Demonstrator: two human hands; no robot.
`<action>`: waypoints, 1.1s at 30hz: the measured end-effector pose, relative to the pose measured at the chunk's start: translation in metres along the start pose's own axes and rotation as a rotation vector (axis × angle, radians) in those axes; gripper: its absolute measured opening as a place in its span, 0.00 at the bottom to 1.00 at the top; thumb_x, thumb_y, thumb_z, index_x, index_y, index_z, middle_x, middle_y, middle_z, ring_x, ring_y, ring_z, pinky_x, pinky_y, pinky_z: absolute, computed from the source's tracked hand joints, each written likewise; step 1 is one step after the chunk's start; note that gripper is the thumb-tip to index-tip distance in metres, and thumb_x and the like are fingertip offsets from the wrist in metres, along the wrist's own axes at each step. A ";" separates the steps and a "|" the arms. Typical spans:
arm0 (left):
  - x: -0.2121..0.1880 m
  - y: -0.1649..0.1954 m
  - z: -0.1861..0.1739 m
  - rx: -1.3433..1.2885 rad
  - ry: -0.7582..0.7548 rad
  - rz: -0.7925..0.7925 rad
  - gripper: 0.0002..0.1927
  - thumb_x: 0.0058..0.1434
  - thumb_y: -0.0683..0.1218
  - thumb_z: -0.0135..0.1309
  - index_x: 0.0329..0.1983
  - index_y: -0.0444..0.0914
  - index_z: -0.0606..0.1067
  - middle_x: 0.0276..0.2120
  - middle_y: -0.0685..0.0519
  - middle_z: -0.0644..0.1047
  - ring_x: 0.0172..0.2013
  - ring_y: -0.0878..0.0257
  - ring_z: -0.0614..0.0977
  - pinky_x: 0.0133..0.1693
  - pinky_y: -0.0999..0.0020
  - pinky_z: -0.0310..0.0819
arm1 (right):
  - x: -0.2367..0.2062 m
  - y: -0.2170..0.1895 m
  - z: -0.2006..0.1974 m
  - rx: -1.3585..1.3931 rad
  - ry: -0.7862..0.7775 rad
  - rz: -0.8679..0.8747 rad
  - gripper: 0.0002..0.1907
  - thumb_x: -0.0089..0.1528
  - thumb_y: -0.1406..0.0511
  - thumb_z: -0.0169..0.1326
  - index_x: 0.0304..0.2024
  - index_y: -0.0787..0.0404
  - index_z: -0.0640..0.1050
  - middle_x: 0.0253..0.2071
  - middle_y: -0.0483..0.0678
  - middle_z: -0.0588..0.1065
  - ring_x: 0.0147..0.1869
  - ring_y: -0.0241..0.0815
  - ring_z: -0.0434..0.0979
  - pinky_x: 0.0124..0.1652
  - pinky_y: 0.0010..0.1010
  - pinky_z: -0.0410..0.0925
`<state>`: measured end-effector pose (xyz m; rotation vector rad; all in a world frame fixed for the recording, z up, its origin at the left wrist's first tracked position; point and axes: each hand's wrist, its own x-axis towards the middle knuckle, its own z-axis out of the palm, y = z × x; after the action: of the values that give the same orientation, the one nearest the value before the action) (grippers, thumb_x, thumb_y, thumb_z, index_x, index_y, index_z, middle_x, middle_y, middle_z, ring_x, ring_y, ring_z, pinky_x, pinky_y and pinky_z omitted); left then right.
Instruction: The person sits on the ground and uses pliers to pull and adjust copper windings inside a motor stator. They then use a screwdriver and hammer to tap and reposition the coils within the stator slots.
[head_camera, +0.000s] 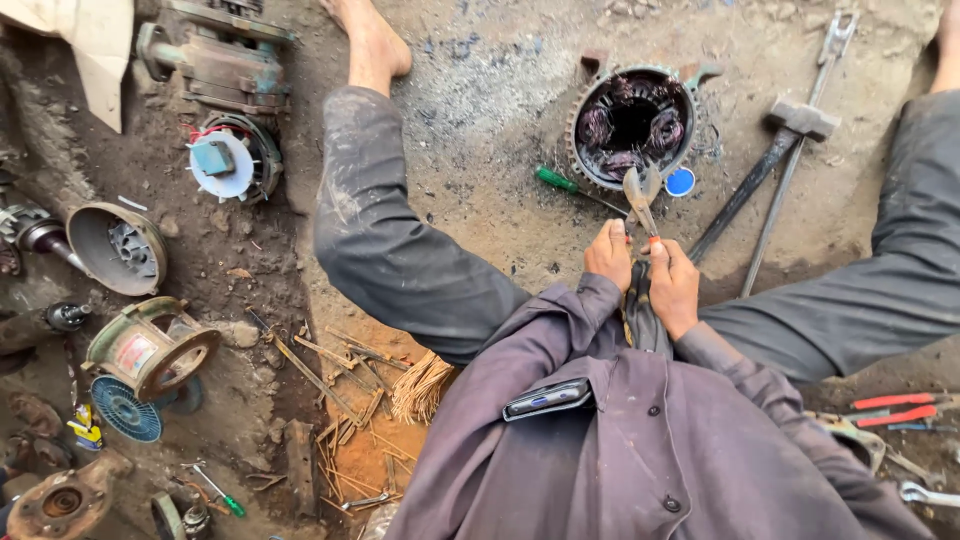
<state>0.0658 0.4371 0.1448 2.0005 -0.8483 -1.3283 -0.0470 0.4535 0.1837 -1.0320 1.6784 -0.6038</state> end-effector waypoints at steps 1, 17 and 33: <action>0.000 0.000 0.000 -0.002 0.000 -0.005 0.24 0.76 0.57 0.37 0.35 0.36 0.73 0.25 0.42 0.76 0.28 0.45 0.79 0.34 0.53 0.71 | -0.002 -0.005 0.000 -0.060 0.014 0.012 0.16 0.76 0.58 0.45 0.45 0.62 0.78 0.23 0.49 0.68 0.27 0.36 0.66 0.30 0.31 0.62; 0.000 0.013 0.002 -0.052 0.067 0.158 0.27 0.79 0.58 0.36 0.33 0.34 0.72 0.25 0.47 0.73 0.27 0.57 0.73 0.33 0.57 0.68 | 0.005 0.005 -0.001 -0.139 0.079 -0.199 0.15 0.74 0.58 0.47 0.44 0.63 0.76 0.33 0.60 0.75 0.36 0.60 0.78 0.37 0.43 0.69; 0.001 0.031 0.019 -0.488 -0.090 -0.160 0.34 0.77 0.64 0.33 0.26 0.37 0.71 0.19 0.57 0.71 0.18 0.67 0.69 0.22 0.68 0.62 | 0.001 -0.060 -0.016 -0.637 0.029 -0.117 0.12 0.72 0.57 0.49 0.44 0.60 0.73 0.27 0.65 0.76 0.33 0.69 0.77 0.33 0.58 0.69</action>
<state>0.0425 0.4151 0.1614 1.6563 -0.3552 -1.5491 -0.0415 0.4211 0.2368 -1.5826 1.8932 -0.1446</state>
